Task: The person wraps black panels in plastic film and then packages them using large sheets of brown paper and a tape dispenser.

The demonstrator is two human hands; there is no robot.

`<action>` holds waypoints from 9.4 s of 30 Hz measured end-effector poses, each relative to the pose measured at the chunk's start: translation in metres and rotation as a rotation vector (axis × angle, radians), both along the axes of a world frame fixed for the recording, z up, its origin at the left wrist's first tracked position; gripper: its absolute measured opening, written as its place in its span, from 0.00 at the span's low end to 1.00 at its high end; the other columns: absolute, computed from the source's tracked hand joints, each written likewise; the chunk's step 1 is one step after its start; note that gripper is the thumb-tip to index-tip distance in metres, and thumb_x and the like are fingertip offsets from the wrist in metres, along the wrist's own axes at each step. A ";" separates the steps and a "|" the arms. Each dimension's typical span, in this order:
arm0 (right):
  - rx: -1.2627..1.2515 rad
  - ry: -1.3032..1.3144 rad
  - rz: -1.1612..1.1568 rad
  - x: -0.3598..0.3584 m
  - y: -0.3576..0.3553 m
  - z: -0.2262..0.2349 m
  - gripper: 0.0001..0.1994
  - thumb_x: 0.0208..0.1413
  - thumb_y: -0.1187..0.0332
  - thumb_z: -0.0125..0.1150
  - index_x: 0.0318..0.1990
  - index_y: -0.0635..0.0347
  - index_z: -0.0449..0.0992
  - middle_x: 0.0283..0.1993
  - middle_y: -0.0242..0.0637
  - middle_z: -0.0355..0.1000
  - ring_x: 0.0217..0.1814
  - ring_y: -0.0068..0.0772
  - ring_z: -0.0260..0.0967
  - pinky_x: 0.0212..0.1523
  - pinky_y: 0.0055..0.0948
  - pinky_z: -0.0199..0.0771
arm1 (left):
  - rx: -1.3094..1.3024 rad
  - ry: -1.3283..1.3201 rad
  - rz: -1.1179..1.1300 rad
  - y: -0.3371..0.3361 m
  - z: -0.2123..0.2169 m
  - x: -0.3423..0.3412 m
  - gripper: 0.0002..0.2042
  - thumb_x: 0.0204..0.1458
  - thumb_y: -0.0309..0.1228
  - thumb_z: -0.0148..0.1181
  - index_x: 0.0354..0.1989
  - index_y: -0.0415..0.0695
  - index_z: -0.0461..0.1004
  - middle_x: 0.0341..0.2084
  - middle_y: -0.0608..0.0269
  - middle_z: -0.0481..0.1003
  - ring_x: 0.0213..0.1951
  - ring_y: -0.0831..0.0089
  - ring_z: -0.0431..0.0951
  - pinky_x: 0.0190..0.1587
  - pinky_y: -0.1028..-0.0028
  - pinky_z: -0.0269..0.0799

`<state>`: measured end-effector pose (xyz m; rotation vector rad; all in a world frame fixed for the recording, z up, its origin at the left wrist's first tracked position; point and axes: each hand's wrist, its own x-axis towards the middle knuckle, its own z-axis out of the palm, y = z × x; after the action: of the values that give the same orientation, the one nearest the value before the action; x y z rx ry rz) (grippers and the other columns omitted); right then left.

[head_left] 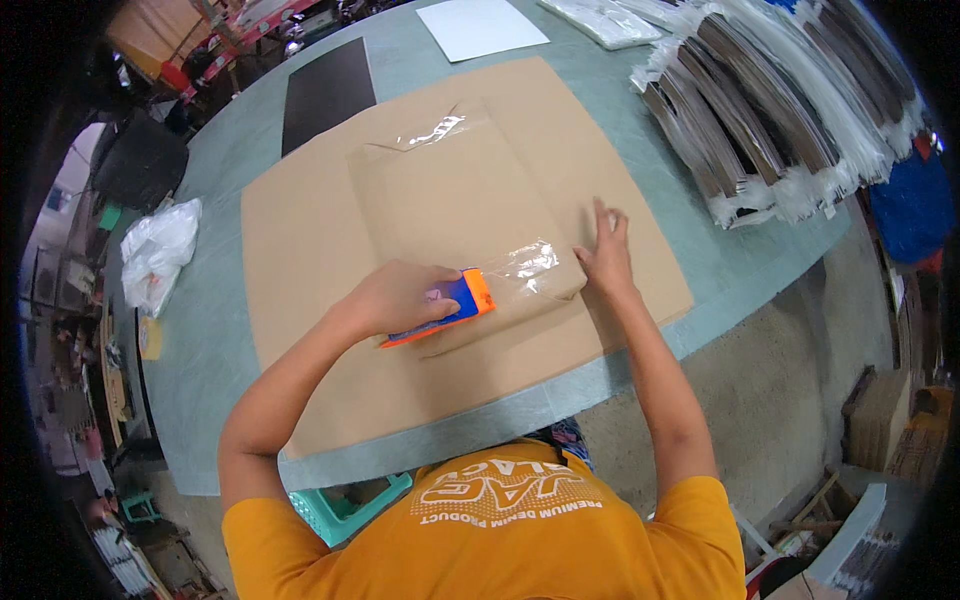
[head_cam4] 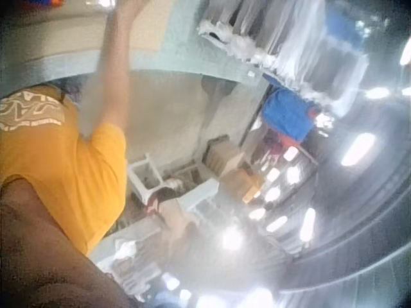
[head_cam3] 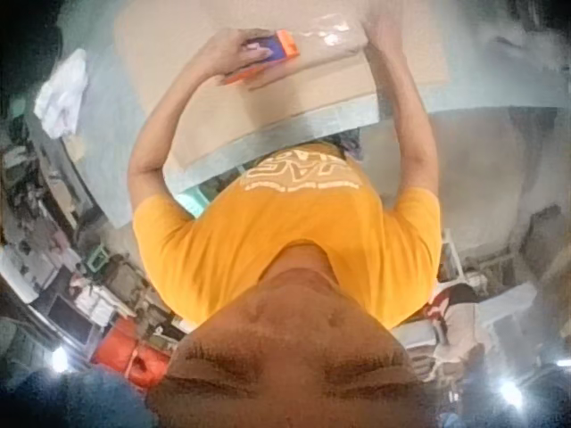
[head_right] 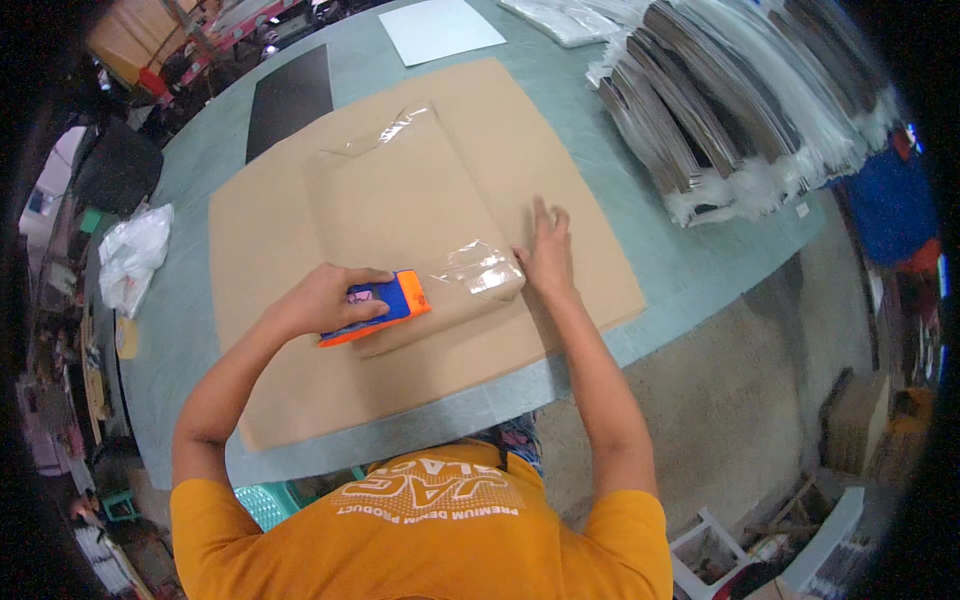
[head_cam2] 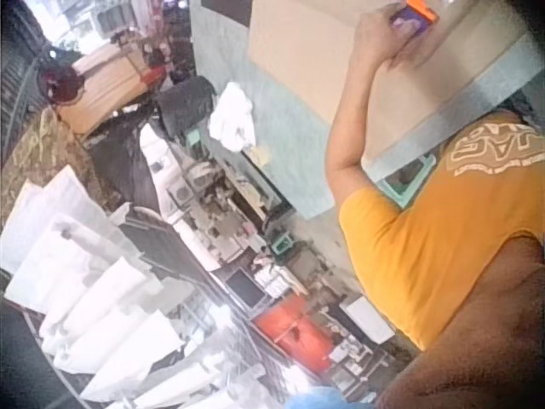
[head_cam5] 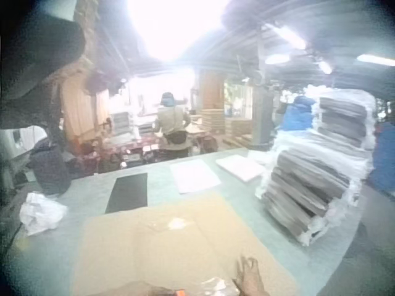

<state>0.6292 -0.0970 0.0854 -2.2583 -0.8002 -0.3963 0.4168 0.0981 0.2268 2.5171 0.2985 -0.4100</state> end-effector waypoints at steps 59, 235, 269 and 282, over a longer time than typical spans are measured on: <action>-0.256 0.459 0.135 -0.034 -0.010 0.015 0.21 0.52 0.56 0.48 0.25 0.72 0.70 0.25 0.57 0.67 0.29 0.55 0.66 0.32 0.43 0.65 | -0.223 -0.615 1.155 -0.024 -0.137 -0.035 0.27 0.53 0.45 0.45 0.49 0.30 0.61 0.38 0.43 0.70 0.40 0.55 0.72 0.44 0.65 0.66; -0.227 0.513 0.203 0.163 -0.253 0.065 0.30 0.35 0.53 0.66 0.44 0.67 0.69 0.34 0.43 0.71 0.32 0.35 0.69 0.37 0.29 0.68 | 0.746 -1.362 -0.474 -0.327 0.135 0.435 0.25 0.37 0.30 0.57 0.47 0.38 0.65 0.40 0.50 0.68 0.44 0.59 0.67 0.44 0.63 0.62; 0.084 0.832 0.502 0.121 -0.194 0.193 0.38 0.34 0.58 0.69 0.52 0.70 0.58 0.47 0.40 0.61 0.48 0.31 0.58 0.49 0.28 0.58 | -1.243 -0.879 0.936 -0.119 0.028 0.136 0.32 0.41 0.45 0.63 0.50 0.34 0.61 0.43 0.54 0.68 0.43 0.67 0.70 0.45 0.70 0.67; 0.851 0.475 0.475 0.033 -0.066 0.151 0.43 0.29 0.55 0.72 0.54 0.66 0.57 0.52 0.41 0.59 0.55 0.39 0.55 0.57 0.34 0.51 | -0.262 -0.351 0.458 -0.042 0.046 -0.080 0.28 0.32 0.39 0.69 0.42 0.37 0.68 0.38 0.56 0.71 0.41 0.62 0.70 0.43 0.70 0.66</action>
<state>0.6621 -0.1627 0.2361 -1.2422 -0.6992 0.0435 0.3368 0.0563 0.2725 2.1284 0.6170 0.1642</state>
